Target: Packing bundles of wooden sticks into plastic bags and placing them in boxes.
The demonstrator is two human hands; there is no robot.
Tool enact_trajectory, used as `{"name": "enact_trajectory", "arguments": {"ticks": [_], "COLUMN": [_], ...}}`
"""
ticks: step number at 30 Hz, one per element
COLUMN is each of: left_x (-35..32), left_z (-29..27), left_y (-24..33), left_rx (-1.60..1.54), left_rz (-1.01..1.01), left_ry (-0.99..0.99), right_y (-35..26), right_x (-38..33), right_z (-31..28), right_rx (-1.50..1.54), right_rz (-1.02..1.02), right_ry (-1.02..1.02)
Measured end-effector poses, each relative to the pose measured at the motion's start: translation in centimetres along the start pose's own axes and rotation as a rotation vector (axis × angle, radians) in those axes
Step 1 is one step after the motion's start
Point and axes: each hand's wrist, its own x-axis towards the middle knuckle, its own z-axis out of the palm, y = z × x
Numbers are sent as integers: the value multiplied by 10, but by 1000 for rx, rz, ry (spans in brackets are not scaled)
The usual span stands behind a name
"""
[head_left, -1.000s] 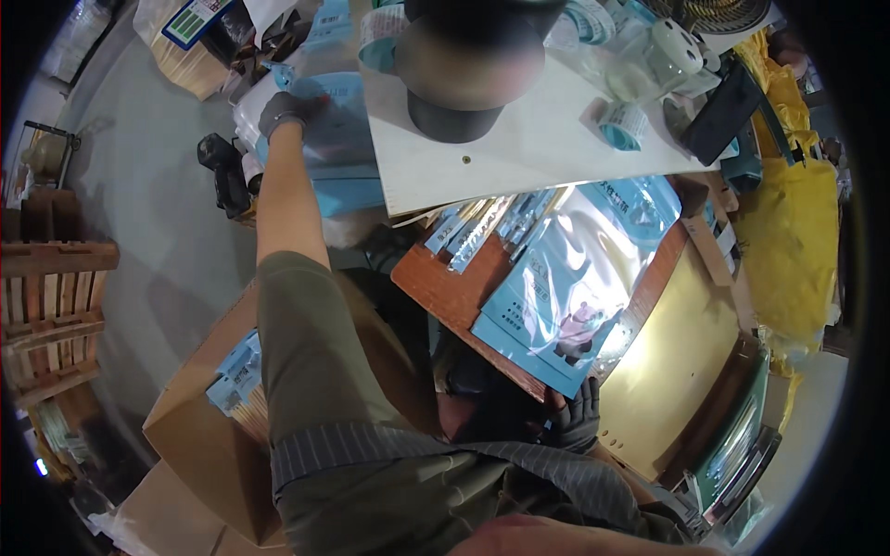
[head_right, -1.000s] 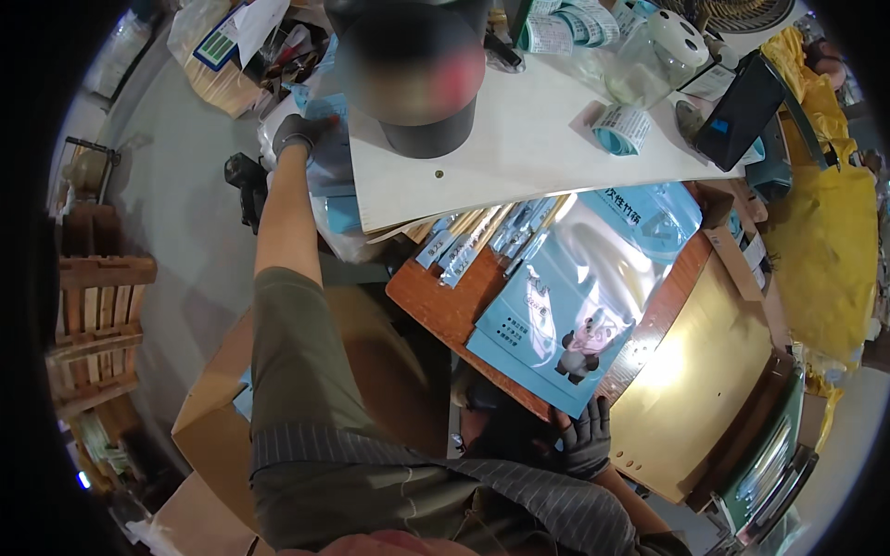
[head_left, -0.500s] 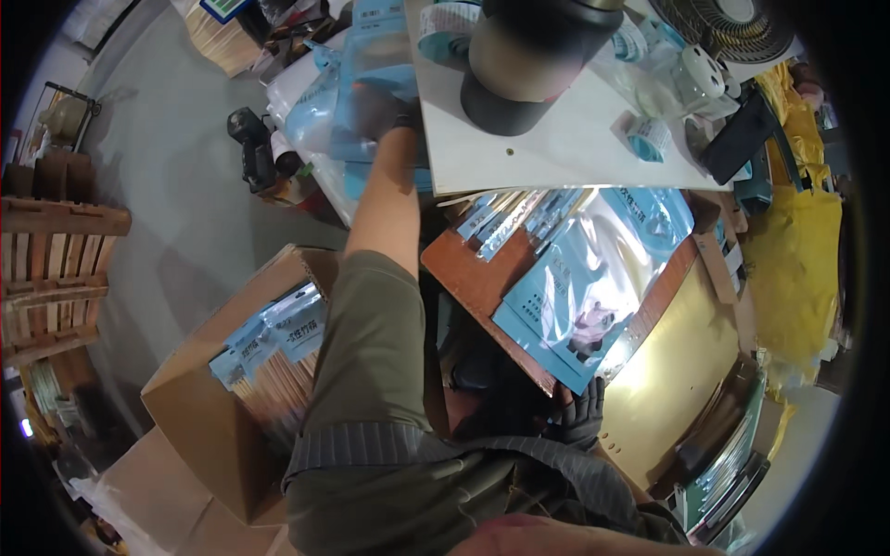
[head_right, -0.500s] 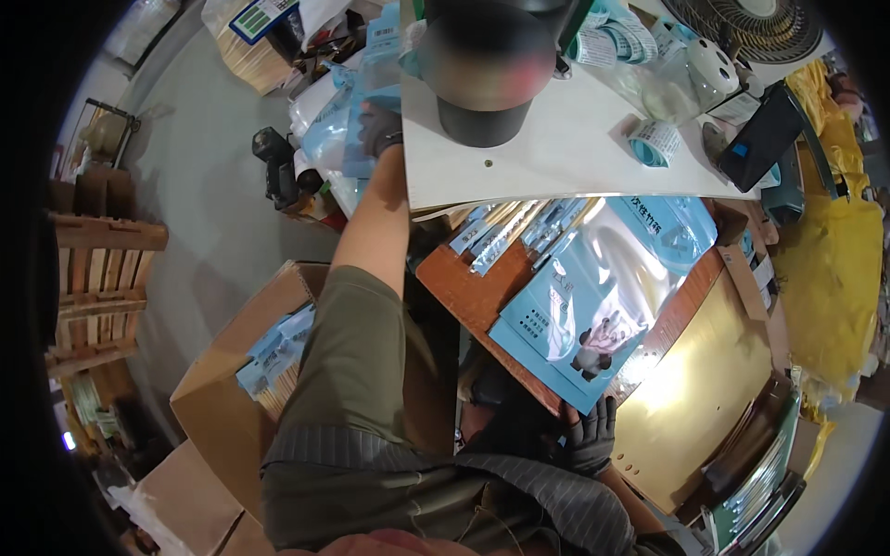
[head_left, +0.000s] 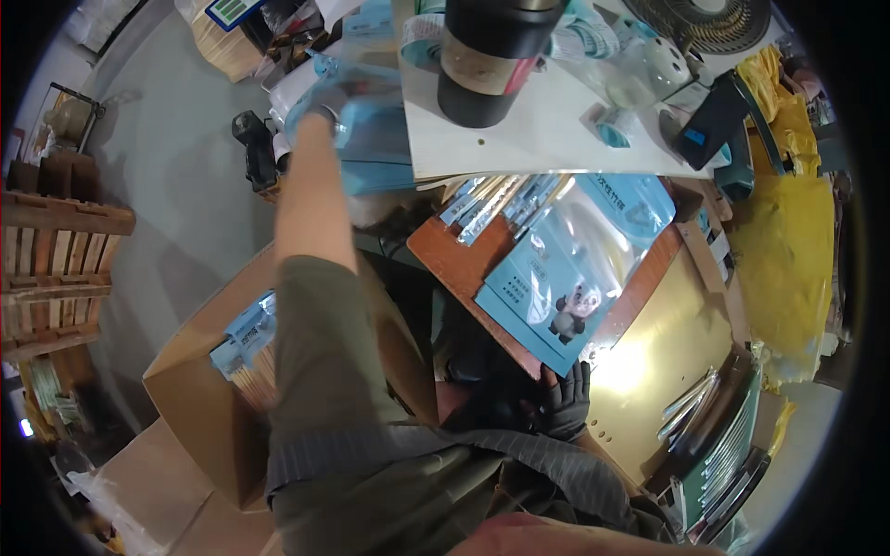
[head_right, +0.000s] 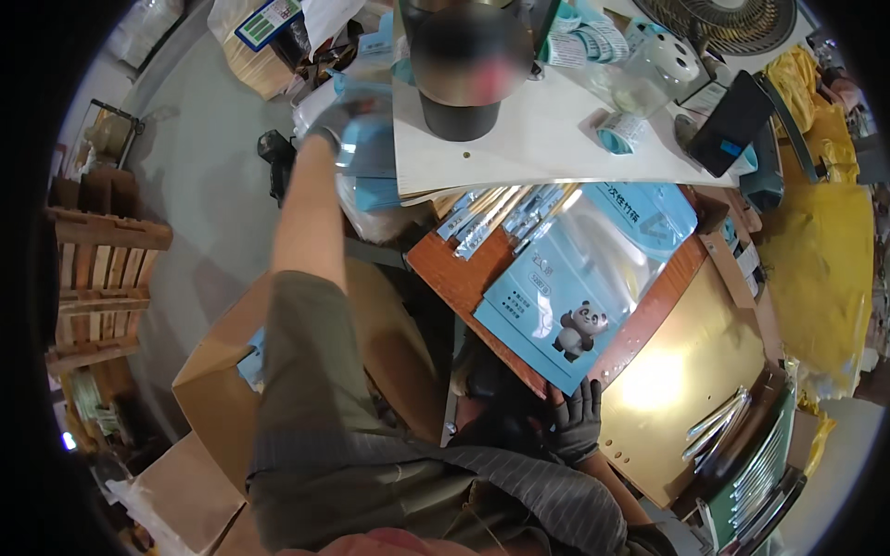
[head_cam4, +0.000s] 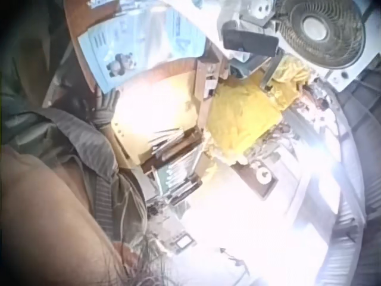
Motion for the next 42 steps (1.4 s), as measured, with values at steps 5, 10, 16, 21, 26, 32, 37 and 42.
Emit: {"name": "enact_trajectory", "arguments": {"ticks": [5,10,16,21,26,32,37,42], "left_x": [-73,-184,-377,-498,-551,-519,-536,-592], "left_z": [-107,-190,-193,-152,-31,190,296,290], "left_y": [144,260,364,416,423,381,203,162], "left_rx": [512,610,-88,-214,-291,-396,638,454], "left_rz": [90,44,42,160,492,-83,779,960], "left_ry": [-13,-63,-20,-196,-443,-705,-588,-240], "right_y": [1,4,19,-18,9,126,174,142], "right_x": [-5,-11,-26,-3,-28,-116,-132,-150], "right_z": [-1,-2,1,-118,-173,-129,-42,-39], "right_rx": [1,7,184,623,2091,1743,598,8], "right_rz": [-10,-55,-80,-254,-416,316,1007,821], "right_ry": [47,140,318,729,316,442,609,787]}}
